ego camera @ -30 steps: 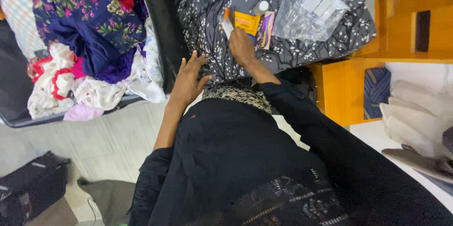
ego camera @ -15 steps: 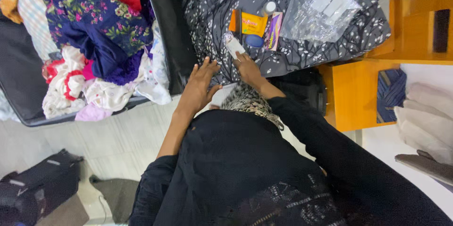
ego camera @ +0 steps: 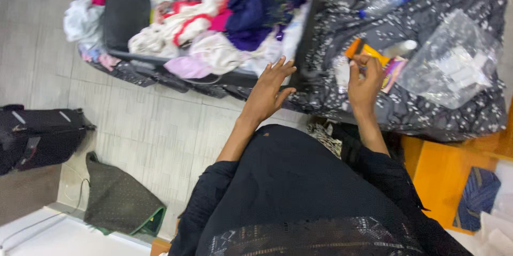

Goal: The person picks up and handles various items including a yellow tube, a jar, a comb, and pieces of clothing, then places them into or rearranges them within an open suitcase.

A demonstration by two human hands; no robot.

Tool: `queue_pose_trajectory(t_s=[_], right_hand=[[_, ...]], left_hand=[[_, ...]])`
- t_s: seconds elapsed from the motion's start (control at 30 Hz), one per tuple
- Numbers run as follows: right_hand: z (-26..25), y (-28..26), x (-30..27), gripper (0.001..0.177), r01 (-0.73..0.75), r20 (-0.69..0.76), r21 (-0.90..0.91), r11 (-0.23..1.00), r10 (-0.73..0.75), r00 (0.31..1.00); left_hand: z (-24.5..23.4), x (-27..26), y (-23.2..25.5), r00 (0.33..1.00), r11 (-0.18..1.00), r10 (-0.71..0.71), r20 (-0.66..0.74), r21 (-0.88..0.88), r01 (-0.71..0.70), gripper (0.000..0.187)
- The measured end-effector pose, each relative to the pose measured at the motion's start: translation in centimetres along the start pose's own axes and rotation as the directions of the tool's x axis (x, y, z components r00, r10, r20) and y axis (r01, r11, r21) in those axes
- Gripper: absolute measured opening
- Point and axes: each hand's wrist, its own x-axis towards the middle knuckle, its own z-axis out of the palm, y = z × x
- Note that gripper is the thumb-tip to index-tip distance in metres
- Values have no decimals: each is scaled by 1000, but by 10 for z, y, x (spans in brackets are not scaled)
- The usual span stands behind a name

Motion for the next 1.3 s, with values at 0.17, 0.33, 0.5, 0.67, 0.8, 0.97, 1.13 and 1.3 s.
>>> queue_pose_trajectory(t_s=[0.17, 0.33, 0.5, 0.67, 0.8, 0.97, 1.13, 1.3], right_hand=[[65, -127, -10, 5, 177, 27, 135, 975, -182, 983], [152, -210, -88, 11, -272, 371, 483, 833, 87, 925], [210, -239, -118, 11, -278, 567, 510, 814, -75, 820], [250, -251, -105, 11, -282, 600, 400, 872, -16, 800], [304, -273, -88, 9, -296, 558, 466, 834, -18, 829], [394, -304, -62, 11, -324, 581, 454, 830, 0, 814], [475, -330, -4, 14, -570, 653, 480, 666, 163, 740], [573, -300, 59, 16, -671, 713, 327, 665, 292, 637]], left_hand=[[-61, -96, -41, 984, 998, -68, -164, -14, 67, 52], [-104, -191, -84, 949, 989, -134, -284, 21, 145, 51], [-152, -246, -106, 883, 967, -227, -410, 12, 254, 51], [-178, -277, -135, 841, 950, -299, -451, -58, 307, 51], [-217, -286, -172, 805, 930, -338, -488, -44, 364, 53], [-270, -279, -231, 796, 910, -369, -479, -13, 414, 54], [-335, -245, -289, 804, 900, -390, -448, -1, 436, 54], [-377, -205, -335, 818, 897, -414, -400, -23, 442, 54]])
